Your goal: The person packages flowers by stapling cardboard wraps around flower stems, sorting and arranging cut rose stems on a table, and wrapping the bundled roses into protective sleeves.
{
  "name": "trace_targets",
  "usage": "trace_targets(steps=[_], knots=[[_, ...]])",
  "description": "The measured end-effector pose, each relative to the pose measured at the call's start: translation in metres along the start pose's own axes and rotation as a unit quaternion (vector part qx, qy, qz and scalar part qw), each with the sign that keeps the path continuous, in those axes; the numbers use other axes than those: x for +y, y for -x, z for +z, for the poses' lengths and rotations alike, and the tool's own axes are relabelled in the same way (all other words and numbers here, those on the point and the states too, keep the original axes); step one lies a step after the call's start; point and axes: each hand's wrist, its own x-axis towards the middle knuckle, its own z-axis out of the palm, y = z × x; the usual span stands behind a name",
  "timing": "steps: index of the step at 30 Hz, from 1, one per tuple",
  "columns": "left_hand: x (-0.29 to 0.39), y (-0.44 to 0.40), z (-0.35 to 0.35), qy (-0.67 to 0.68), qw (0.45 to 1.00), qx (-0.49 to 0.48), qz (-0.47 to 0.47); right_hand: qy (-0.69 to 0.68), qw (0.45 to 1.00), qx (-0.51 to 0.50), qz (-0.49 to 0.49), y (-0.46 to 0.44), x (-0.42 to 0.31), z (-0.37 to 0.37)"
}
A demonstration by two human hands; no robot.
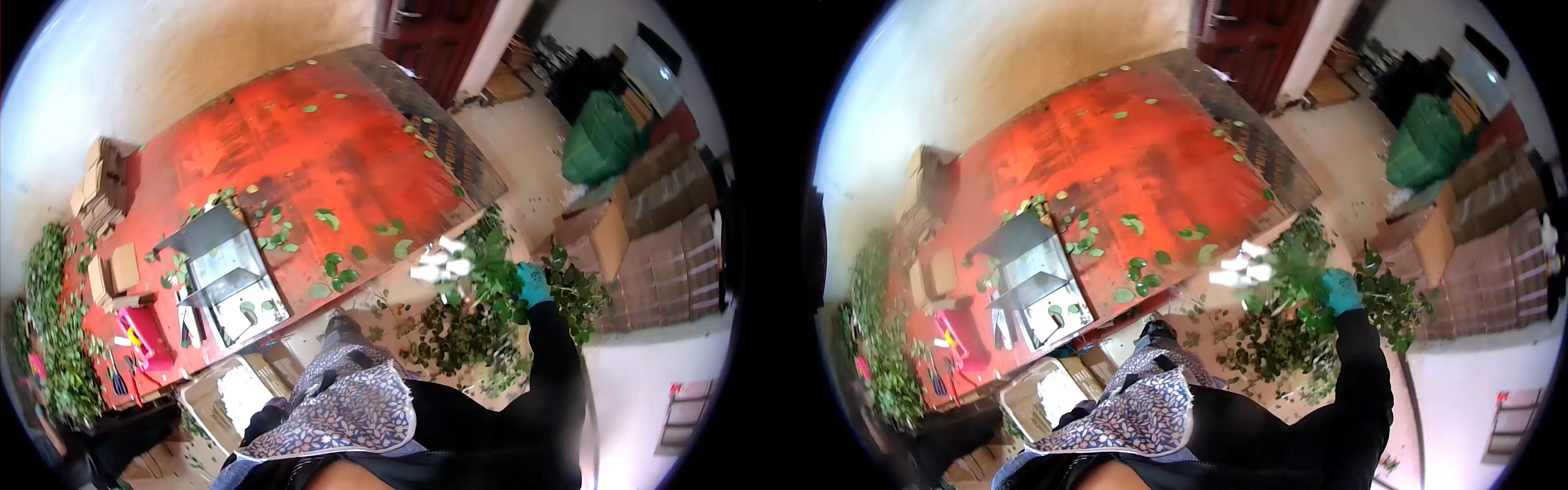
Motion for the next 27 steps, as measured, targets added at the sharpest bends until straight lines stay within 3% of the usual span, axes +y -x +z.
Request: trace_targets(steps=[1, 3, 5, 7, 10, 12, 14, 16, 17, 18, 19, 21, 22, 23, 24, 26, 27], knots=[[0.003, -0.004, 0.002, 0.013, 1.000, 0.003, 0.004, 0.010, 1.000, 0.005, -0.018, -0.012, -0.023, -0.035], [0.010, -0.012, 0.006, 0.041, 0.999, 0.012, 0.008, 0.004, 0.951, 0.268, -0.157, -0.042, -0.082, -0.103], [0.016, -0.014, 0.008, 0.069, 0.997, 0.023, 0.009, 0.032, 0.866, 0.418, -0.273, -0.096, -0.136, -0.151], [0.018, -0.016, 0.012, 0.098, 0.995, 0.033, 0.004, 0.022, 0.855, 0.377, -0.356, -0.166, -0.222, -0.210], [0.012, -0.019, 0.016, 0.142, 0.988, 0.048, -0.023, -0.045, 0.838, 0.336, -0.428, -0.266, -0.432, -0.296], [0.023, -0.002, 0.020, 0.140, 0.988, 0.053, -0.037, -0.051, 0.795, 0.352, -0.492, -0.341, -0.542, -0.292], [0.028, 0.006, 0.020, 0.142, 0.987, 0.049, -0.052, -0.019, 0.845, 0.263, -0.465, -0.376, -0.628, -0.277], [0.032, 0.011, 0.024, 0.136, 0.988, 0.042, -0.067, -0.023, 0.841, 0.236, -0.486, -0.415, -0.694, -0.230], [0.033, 0.012, 0.025, 0.130, 0.988, 0.039, -0.073, -0.065, 0.834, 0.202, -0.509, -0.410, -0.712, -0.219], [0.033, 0.013, 0.028, 0.124, 0.989, 0.033, -0.079, -0.091, 0.820, 0.231, -0.516, -0.398, -0.719, -0.203], [0.033, 0.013, 0.029, 0.113, 0.990, 0.026, -0.082, -0.045, 0.832, 0.185, -0.521, -0.394, -0.733, -0.192], [0.032, 0.011, 0.033, 0.094, 0.992, 0.015, -0.082, -0.095, 0.833, 0.183, -0.513, -0.361, -0.718, -0.179], [0.031, 0.011, 0.033, 0.079, 0.994, 0.010, -0.079, -0.131, 0.793, 0.348, -0.482, -0.345, -0.703, -0.159], [0.030, 0.011, 0.035, 0.065, 0.995, 0.003, -0.075, -0.178, 0.805, 0.292, -0.485, -0.319, -0.674, -0.162], [0.028, 0.011, 0.038, 0.048, 0.996, -0.003, -0.070, -0.290, 0.774, 0.273, -0.492, -0.293, -0.639, -0.158], [0.018, 0.013, 0.049, 0.015, 0.998, -0.013, -0.065, -0.527, 0.644, 0.296, -0.470, -0.220, -0.554, -0.141], [0.016, 0.014, 0.056, 0.001, 0.998, -0.018, -0.062, -0.570, 0.637, 0.355, -0.378, -0.180, -0.520, -0.112]])
